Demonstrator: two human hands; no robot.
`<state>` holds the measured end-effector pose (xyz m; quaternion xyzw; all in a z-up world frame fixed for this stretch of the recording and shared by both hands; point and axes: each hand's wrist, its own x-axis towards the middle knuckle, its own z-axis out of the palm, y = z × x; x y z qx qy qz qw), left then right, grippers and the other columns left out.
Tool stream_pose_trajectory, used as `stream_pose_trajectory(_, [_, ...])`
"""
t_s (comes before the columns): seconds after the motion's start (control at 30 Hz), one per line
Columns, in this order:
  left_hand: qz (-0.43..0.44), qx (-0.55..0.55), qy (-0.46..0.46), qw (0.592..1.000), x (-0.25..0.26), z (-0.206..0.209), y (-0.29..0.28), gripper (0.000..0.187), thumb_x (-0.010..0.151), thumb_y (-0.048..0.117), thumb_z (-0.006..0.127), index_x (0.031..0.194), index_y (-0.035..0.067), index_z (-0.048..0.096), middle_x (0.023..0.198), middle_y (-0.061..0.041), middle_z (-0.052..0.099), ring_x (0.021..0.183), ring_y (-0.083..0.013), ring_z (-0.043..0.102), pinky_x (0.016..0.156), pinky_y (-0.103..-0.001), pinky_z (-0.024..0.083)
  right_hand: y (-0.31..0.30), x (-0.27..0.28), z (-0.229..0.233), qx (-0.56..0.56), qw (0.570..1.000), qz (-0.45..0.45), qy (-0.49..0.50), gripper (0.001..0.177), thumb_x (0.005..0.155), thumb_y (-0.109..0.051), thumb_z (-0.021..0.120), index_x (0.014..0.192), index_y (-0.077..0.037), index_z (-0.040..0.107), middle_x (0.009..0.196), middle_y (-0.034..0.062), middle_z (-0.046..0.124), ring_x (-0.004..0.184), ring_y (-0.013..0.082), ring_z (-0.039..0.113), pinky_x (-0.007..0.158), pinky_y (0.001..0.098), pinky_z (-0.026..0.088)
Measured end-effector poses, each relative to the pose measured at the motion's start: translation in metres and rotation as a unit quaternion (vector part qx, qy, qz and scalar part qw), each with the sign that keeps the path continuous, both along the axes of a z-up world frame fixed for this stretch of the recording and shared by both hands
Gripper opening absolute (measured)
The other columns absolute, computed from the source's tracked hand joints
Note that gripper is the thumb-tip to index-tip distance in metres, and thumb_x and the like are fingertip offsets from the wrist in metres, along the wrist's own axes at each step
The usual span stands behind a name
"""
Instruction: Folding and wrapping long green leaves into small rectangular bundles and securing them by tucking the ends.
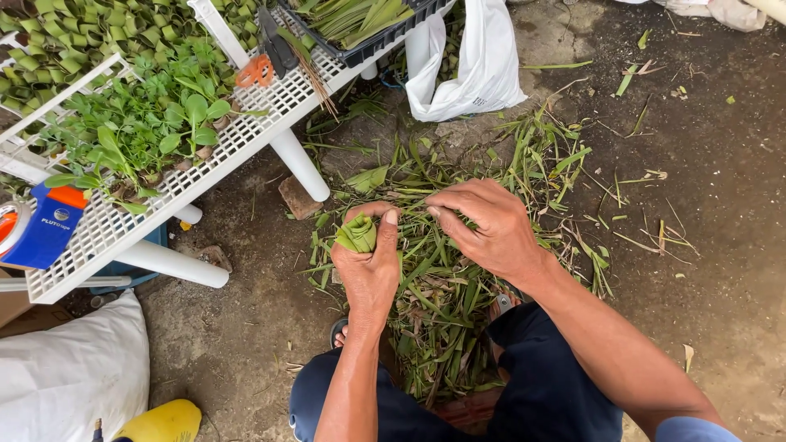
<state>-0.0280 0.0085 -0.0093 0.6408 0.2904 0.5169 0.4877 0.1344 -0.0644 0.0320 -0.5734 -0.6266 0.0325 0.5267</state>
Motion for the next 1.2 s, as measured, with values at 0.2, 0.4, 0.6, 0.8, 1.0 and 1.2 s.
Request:
stream_pose_trajectory(0.2, [-0.040,-0.033,-0.006,0.999,0.009,0.026,0.001,0.013,0.094,-0.003,0.069,0.106,0.003,0.070,0.096,-0.016,0.074,0.093,-0.0239,0.071,0.091,-0.047,0.055,0.003,0.004,-0.011,0.031,0.999,-0.012,0.018,0.015,0.089,0.005,0.070,0.098,-0.004,0.078,0.083,0.0150,0.075,0.079,0.0275,0.074,0.083,0.0436,0.057])
stream_pose_trajectory(0.4, [-0.028,-0.063,-0.038,0.997,0.010,-0.008,0.007,0.010,0.093,-0.002,0.072,0.099,0.005,0.071,0.091,-0.009,0.073,0.078,-0.0134,0.067,0.077,-0.033,0.055,0.003,0.003,-0.005,0.049,0.999,-0.004,-0.001,0.016,0.089,0.006,0.069,0.099,-0.004,0.078,0.084,0.0157,0.075,0.079,0.0270,0.075,0.082,0.0418,0.058])
stream_pose_trajectory(0.6, [-0.039,-0.048,-0.024,0.998,0.014,0.020,-0.002,0.009,0.091,-0.001,0.074,0.096,0.007,0.074,0.088,-0.007,0.074,0.063,-0.0041,0.052,0.065,-0.027,0.051,0.002,0.004,-0.012,0.049,0.999,-0.007,0.009,0.016,0.088,0.004,0.071,0.099,-0.007,0.077,0.085,0.0113,0.076,0.081,0.0255,0.076,0.082,0.0402,0.058])
stream_pose_trajectory(0.8, [-0.038,-0.022,-0.016,0.999,0.016,0.029,-0.005,0.008,0.093,0.000,0.073,0.095,0.007,0.075,0.089,-0.009,0.075,0.064,-0.0037,0.050,0.062,-0.029,0.048,0.002,0.000,-0.007,0.054,0.999,-0.003,0.010,0.017,0.086,0.007,0.071,0.098,-0.004,0.076,0.083,0.0142,0.075,0.078,0.0281,0.075,0.078,0.0408,0.061])
stream_pose_trajectory(1.0, [-0.060,0.026,-0.014,0.998,0.015,0.037,-0.006,0.009,0.097,0.000,0.070,0.101,0.007,0.073,0.094,-0.012,0.075,0.081,-0.0173,0.071,0.071,-0.039,0.056,0.002,0.000,-0.006,0.060,0.998,0.006,-0.003,0.016,0.087,0.008,0.068,0.098,-0.002,0.074,0.081,0.0159,0.074,0.074,0.0278,0.074,0.075,0.0398,0.062])
stream_pose_trajectory(1.2, [-0.059,0.138,0.040,0.988,0.022,0.008,0.002,0.021,0.088,-0.014,0.066,0.098,0.002,0.075,0.091,-0.018,0.073,0.063,-0.0245,0.066,0.058,-0.037,0.056,0.001,-0.004,-0.008,0.033,0.994,-0.003,0.101,0.014,0.086,0.008,0.068,0.092,-0.003,0.075,0.070,0.0136,0.071,0.063,0.0215,0.070,0.063,0.0337,0.060])
